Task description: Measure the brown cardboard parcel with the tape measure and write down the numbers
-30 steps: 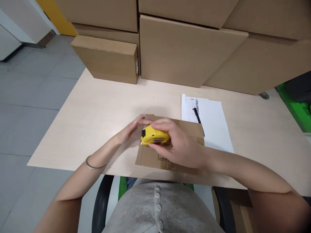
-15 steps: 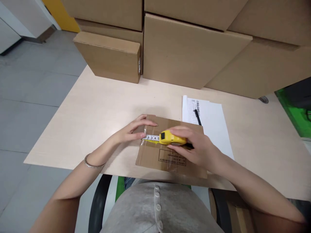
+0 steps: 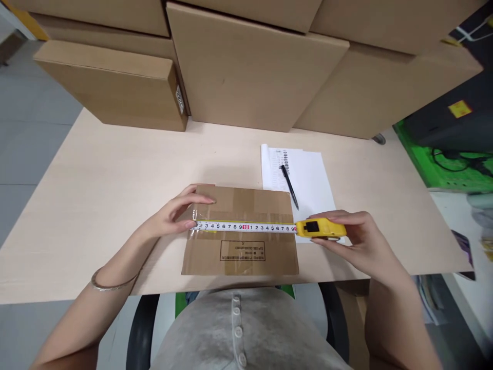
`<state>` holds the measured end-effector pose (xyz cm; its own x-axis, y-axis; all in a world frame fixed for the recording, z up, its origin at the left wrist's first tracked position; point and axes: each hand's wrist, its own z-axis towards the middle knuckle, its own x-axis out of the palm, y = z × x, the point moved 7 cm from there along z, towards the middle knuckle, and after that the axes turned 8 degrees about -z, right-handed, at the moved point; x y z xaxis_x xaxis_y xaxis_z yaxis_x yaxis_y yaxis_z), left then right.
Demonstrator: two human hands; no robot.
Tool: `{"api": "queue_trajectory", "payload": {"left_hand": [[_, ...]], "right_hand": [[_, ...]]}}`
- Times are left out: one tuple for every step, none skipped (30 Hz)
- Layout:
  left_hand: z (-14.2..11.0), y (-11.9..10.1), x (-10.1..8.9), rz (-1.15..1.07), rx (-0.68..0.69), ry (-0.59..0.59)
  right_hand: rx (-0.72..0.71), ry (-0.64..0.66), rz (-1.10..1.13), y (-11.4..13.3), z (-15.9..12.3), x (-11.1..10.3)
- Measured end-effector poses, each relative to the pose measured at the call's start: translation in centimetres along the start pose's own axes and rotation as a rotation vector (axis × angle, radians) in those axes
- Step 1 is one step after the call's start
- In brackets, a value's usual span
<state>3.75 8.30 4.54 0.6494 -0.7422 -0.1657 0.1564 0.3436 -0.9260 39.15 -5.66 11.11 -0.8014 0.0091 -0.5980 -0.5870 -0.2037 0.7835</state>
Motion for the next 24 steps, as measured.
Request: {"api": "queue_trajectory", "payload": {"left_hand": [[0.0, 0.0, 0.0, 0.004, 0.006, 0.002], [-0.1, 0.0, -0.1, 0.01, 0.011, 0.004], [-0.1, 0.1, -0.1, 0.017, 0.012, 0.005], [-0.2, 0.2, -0.2, 0.023, 0.01, 0.005], [-0.3, 0.3, -0.2, 0.029, 0.008, 0.004], [-0.4, 0.4, -0.3, 0.034, 0.005, 0.001], [-0.4, 0.4, -0.3, 0.035, 0.006, -0.003], [-0.4, 0.5, -0.3, 0.033, 0.008, -0.007], [-0.4, 0.5, -0.3, 0.029, 0.011, -0.01], [-0.4, 0.4, -0.3, 0.024, 0.015, -0.011], [-0.4, 0.4, -0.3, 0.018, 0.02, -0.011], [-0.3, 0.3, -0.3, 0.014, 0.024, -0.01], [-0.2, 0.3, -0.2, 0.01, 0.025, -0.008], [-0.2, 0.2, -0.2, 0.007, 0.022, -0.006], [-0.1, 0.2, -0.2, 0.003, 0.016, -0.003], [-0.1, 0.2, -0.2, -0.001, 0.007, 0.0], [-0.1, 0.3, -0.1, -0.005, -0.003, 0.004], [-0.1, 0.3, -0.1, -0.008, -0.011, 0.006], [-0.2, 0.4, -0.2, -0.009, -0.013, 0.005], [-0.2, 0.5, -0.2, -0.009, -0.012, 0.003], [-0.3, 0.6, -0.2, -0.008, -0.012, 0.0], [-0.5, 0.7, -0.2, -0.007, -0.014, -0.001], [-0.6, 0.9, -0.3, -0.006, -0.021, -0.002], [-0.8, 1.1, -0.3, -0.008, -0.034, -0.001]], "right_hand": [[-0.007, 0.009, 0.004, 0.2, 0.2, 0.1], [-0.008, 0.016, 0.003, 0.2, 0.3, 0.2], [-0.001, 0.021, -0.003, 0.2, 0.3, 0.2], [0.014, 0.023, -0.015, 0.0, 0.3, 0.2], [0.036, 0.025, -0.036, -0.3, 0.3, 0.2], [0.063, 0.029, -0.065, -0.6, 0.2, 0.2], [0.09, 0.04, -0.098, -0.9, 0.1, 0.3], [0.114, 0.056, -0.135, -1.1, 0.0, 0.3], [0.129, 0.072, -0.172, -1.2, 0.0, 0.3], [0.134, 0.085, -0.204, -1.1, 0.0, 0.2], [0.131, 0.095, -0.232, -0.8, 0.1, 0.1], [0.123, 0.105, -0.256, -0.4, 0.2, -0.1], [0.111, 0.117, -0.273, 0.1, 0.4, -0.2], [0.101, 0.136, -0.284, 0.7, 0.6, -0.3], [0.093, 0.161, -0.291, 1.3, 0.9, -0.3], [0.086, 0.193, -0.298, 2.0, 1.3, -0.1], [0.077, 0.226, -0.305, 2.6, 1.7, 0.2], [0.066, 0.265, -0.309, 3.3, 2.3, 0.9], [0.06, 0.311, -0.313, 3.9, 2.9, 1.8], [0.053, 0.355, -0.319, 4.4, 3.7, 3.0], [0.034, 0.396, -0.323, 5.0, 4.5, 4.3], [0.013, 0.432, -0.335, 5.6, 5.3, 5.7], [-0.046, 0.435, -0.349, 6.4, 6.3, 7.1], [-0.138, 0.45, -0.366, 7.4, 7.2, 8.6]]}}
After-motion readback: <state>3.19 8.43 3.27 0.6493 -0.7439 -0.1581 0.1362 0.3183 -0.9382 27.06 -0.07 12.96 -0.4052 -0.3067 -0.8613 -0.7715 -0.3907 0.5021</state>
